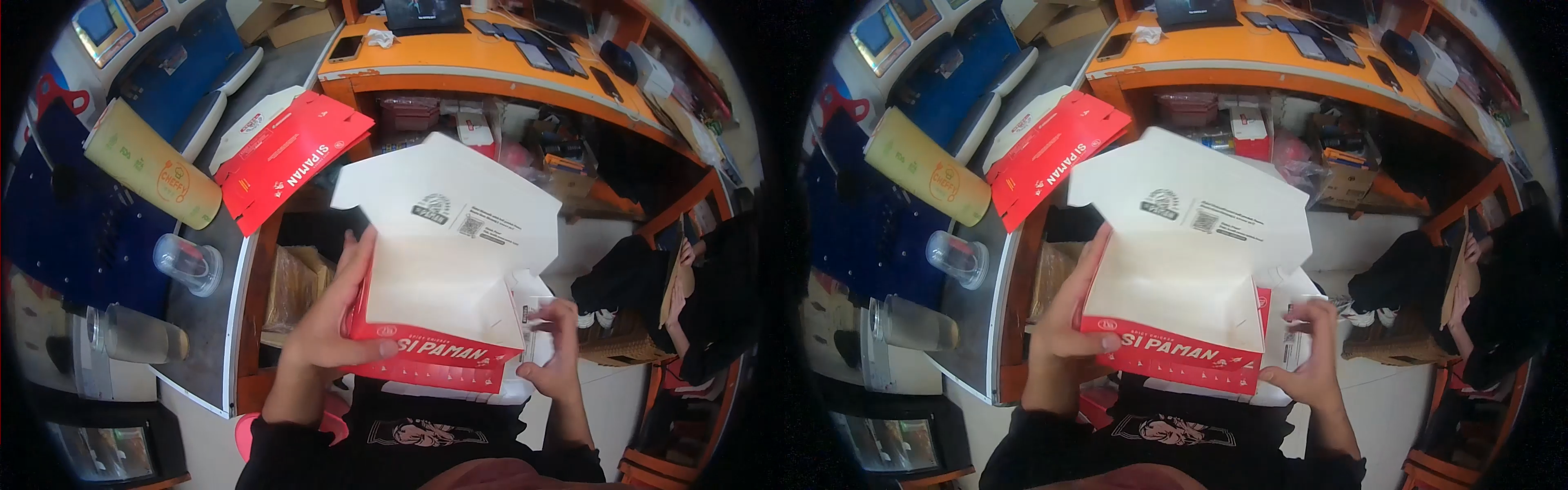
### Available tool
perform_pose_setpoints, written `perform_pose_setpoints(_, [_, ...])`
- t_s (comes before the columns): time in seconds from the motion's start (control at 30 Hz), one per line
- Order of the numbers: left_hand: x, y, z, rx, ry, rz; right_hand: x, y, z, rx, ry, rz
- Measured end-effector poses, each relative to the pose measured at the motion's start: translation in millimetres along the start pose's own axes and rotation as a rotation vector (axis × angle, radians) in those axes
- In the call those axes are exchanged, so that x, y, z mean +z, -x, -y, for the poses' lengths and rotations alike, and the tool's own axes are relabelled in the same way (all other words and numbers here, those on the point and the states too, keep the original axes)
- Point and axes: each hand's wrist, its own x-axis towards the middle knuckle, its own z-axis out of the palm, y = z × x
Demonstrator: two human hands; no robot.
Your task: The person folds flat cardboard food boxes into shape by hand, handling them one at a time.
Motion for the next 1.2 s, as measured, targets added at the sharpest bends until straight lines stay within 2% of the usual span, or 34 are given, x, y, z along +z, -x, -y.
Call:
perform_pose_setpoints(0.03, [3, -7, -17, -0.056, -0.003, 0.003, -11, 6, 4, -0.053, 0.187, -0.043])
perform_pose_setpoints(0.1, [10, -26, -25, -0.035, -0.384, 0.113, -15, 7, 30, -0.268, 0.291, -0.084])
perform_pose_setpoints(0.13, [16, -37, -25, -0.030, -0.403, 0.182, -16, 9, 48, -0.372, 0.344, -0.103])
perform_pose_setpoints(0.17, [22, -49, -26, -0.024, -0.420, 0.251, -17, 2, 74, -0.467, 0.505, -0.017])
perform_pose_setpoints(0.2, [29, -60, -26, -0.017, -0.436, 0.320, -17, -1, 81, -0.454, 0.522, 0.081])
perform_pose_setpoints(0.23, [33, -77, -14, 0.023, -0.284, 0.393, -18, -3, 85, -0.442, 0.537, 0.177])
perform_pose_setpoints(0.27, [38, -92, -5, 0.058, -0.131, 0.464, -17, -4, 88, -0.426, 0.549, 0.274])
perform_pose_setpoints(0.3, [43, -107, -2, 0.022, 0.020, 0.555, -16, -2, 85, -0.378, 0.433, 0.369])
perform_pose_setpoints(0.37, [59, -129, 10, -0.060, 0.342, 0.725, -13, 12, 71, -0.233, 0.296, 0.412])
perform_pose_setpoints(0.43, [86, -143, 48, -0.047, 0.176, 0.612, -13, 34, 53, -0.112, 0.211, 0.408])
perform_pose_setpoints(0.47, [94, -150, 62, -0.035, 0.080, 0.554, -9, 47, 45, 0.000, 0.052, 0.278])
perform_pose_setpoints(0.53, [100, -152, 70, 0.089, -0.344, 0.357, 0, 71, 32, 0.232, -0.273, 0.009])
perform_pose_setpoints(0.57, [104, -151, 77, 0.143, -0.548, 0.257, 7, 72, 29, 0.237, -0.390, -0.090])
perform_pose_setpoints(0.67, [98, -176, 132, -0.020, -0.507, 0.726, 20, 85, 5, 0.252, -0.494, -0.208])
perform_pose_setpoints(0.77, [95, -173, 132, -0.194, -0.347, 0.865, 21, 95, -19, 0.302, -0.583, -0.147])
perform_pose_setpoints(0.8, [97, -173, 133, -0.232, -0.306, 0.897, 22, 96, -27, 0.318, -0.619, -0.132])
perform_pose_setpoints(0.9, [108, -173, 157, -0.166, -0.037, 0.856, 34, 97, -40, 0.387, -0.764, -0.103])
perform_pose_setpoints(1.03, [108, -175, 149, -0.326, -0.116, 0.925, 42, 104, -39, 0.436, -0.812, -0.043])
perform_pose_setpoints(1.13, [112, -177, 168, -0.288, -0.004, 0.919, 43, 107, -42, 0.484, -0.777, -0.029])
perform_pose_setpoints(1.2, [119, -176, 180, -0.231, -0.040, 0.886, 38, 114, -36, 0.574, -0.776, -0.011])
